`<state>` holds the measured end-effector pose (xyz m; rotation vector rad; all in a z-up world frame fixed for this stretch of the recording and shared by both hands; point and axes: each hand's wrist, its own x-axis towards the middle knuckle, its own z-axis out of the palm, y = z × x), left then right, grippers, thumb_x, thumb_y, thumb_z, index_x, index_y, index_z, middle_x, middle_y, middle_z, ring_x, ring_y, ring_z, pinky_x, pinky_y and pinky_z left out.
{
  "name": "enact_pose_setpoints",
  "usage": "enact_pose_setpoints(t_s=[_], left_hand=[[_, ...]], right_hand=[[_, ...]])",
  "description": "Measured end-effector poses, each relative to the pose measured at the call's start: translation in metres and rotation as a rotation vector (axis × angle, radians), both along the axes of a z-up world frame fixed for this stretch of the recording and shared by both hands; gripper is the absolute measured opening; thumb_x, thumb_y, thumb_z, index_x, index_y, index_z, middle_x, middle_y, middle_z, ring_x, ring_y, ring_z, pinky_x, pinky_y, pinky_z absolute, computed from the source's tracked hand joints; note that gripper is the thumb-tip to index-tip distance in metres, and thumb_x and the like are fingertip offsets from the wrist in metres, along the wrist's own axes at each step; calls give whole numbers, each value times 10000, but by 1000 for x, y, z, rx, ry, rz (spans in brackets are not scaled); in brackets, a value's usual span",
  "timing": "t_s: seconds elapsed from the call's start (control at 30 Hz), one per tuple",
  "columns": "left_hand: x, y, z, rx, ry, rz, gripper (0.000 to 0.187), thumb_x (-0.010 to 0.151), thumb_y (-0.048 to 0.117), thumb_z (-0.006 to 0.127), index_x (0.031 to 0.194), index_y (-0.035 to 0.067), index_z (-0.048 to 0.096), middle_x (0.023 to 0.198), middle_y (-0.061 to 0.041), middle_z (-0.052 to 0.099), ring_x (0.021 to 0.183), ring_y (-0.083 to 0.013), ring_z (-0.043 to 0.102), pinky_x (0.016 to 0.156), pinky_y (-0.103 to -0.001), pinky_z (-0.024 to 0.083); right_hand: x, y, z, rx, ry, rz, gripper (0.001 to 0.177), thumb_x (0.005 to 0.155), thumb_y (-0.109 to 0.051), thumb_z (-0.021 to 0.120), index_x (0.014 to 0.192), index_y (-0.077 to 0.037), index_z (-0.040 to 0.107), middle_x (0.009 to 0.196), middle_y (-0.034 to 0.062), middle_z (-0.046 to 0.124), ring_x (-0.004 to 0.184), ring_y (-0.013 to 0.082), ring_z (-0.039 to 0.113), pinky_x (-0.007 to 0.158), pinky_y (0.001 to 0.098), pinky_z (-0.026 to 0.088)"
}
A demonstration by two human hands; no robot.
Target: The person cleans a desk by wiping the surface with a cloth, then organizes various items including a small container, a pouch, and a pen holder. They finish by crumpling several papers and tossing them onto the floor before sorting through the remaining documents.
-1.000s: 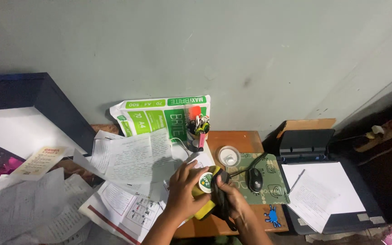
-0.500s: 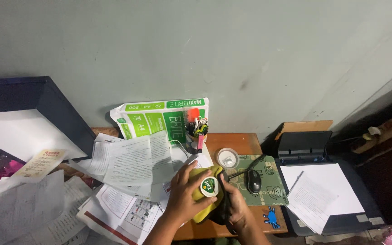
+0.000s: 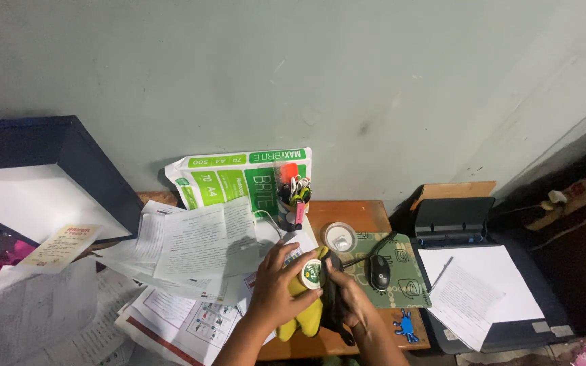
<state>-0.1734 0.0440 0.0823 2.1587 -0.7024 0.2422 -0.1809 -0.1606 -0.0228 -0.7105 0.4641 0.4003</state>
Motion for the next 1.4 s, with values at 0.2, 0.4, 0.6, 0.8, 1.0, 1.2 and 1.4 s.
enact_pose_setpoints(t_s=[0.2, 0.4, 0.6, 0.8, 1.0, 1.2, 1.4], left_hand=[[3, 8, -13, -57, 19, -18, 675, 695, 381, 901, 1306, 186, 688, 1387, -128, 528, 1350, -383, 461, 1084, -516, 389], [-2, 8, -13, -23, -31, -31, 716, 699, 405, 910, 1343, 193, 677, 1415, -147, 503, 1329, -382, 478, 1076, -517, 386], [2, 8, -4, -30, -74, 16, 750, 703, 381, 900, 1383, 187, 651, 1440, -168, 492, 1329, -387, 482, 1072, -512, 388], [4, 9, 1, -34, -32, 3, 730, 699, 334, 901, 1369, 185, 651, 1408, -134, 525, 1320, -371, 504, 1067, -498, 422], [6, 8, -1, -69, -72, -20, 731, 688, 320, 899, 1350, 134, 651, 1321, -113, 609, 1265, -357, 556, 1043, -493, 436], [9, 10, -2, -61, -109, 59, 637, 716, 350, 879, 1238, 85, 627, 1225, -110, 641, 1185, -342, 593, 1012, -499, 429], [10, 7, 5, 148, -125, 226, 591, 679, 380, 885, 1121, 93, 619, 1071, -102, 640, 1048, -323, 591, 1012, -558, 333]], right_hand=[[-2, 6, 13, 8, -26, -32, 443, 921, -321, 671, 1233, -6, 657, 1076, 139, 757, 933, 259, 737, 807, 392, 599], [3, 8, 1, 105, -73, -51, 479, 947, -368, 644, 1286, -30, 631, 1131, 134, 758, 980, 262, 725, 862, 416, 586], [-5, 24, 68, 144, 16, -26, 544, 869, -434, 611, 1278, -76, 635, 1126, 120, 774, 997, 279, 734, 882, 445, 586], [1, -6, -30, 58, -45, 54, 475, 989, -421, 694, 1240, -19, 681, 996, 131, 744, 826, 265, 698, 689, 402, 565], [1, 2, -8, -5, -38, -15, 496, 952, -387, 665, 1272, -8, 647, 1102, 141, 745, 947, 264, 715, 826, 403, 580], [-1, 15, 51, 123, -9, -94, 659, 881, -522, 545, 1310, -26, 606, 1239, 182, 720, 1090, 320, 702, 935, 452, 553], [-3, -3, 21, -256, -121, -52, 696, 905, -501, 596, 1447, -79, 484, 1310, 165, 673, 1140, 310, 674, 964, 443, 549]])
